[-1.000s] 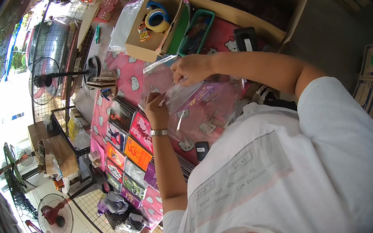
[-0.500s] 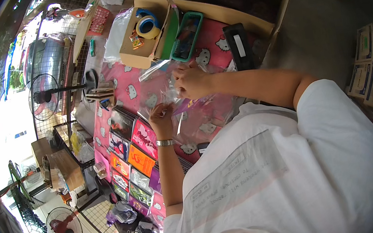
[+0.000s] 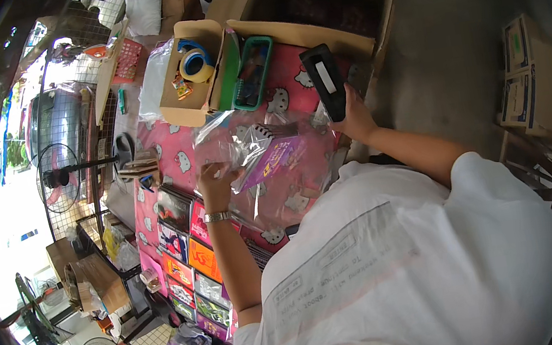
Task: The person places a stack of books into a plastic bag, seals the bag with tape, and places the package into a cardboard box.
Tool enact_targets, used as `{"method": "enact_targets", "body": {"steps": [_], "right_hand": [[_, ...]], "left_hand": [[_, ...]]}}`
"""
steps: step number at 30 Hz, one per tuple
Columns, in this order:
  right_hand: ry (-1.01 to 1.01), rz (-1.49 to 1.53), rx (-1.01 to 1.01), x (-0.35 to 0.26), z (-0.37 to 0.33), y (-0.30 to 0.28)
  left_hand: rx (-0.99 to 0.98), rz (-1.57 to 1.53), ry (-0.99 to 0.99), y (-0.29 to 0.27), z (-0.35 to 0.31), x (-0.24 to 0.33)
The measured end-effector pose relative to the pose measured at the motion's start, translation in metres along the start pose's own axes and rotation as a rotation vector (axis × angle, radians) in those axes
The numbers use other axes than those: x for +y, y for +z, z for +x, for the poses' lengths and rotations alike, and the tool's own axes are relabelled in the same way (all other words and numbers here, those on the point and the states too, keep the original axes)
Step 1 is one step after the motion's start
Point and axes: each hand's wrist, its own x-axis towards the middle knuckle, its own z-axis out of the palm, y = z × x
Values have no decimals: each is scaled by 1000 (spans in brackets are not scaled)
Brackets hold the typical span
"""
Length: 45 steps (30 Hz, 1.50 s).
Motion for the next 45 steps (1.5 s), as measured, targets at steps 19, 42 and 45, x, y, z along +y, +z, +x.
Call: {"method": "enact_targets", "body": {"steps": [19,42,45], "right_hand": [[567,853,-406,31,39,-29],[274,-332,-1725,-200,155,144],[-785,-766,-1328,-191,182,130]], "left_hand": [[279,-1149,-383,53,-23,-18],[336,-1147,-440,51,-24,-10],[516,-1163,-398,64,-32,-1]]}}
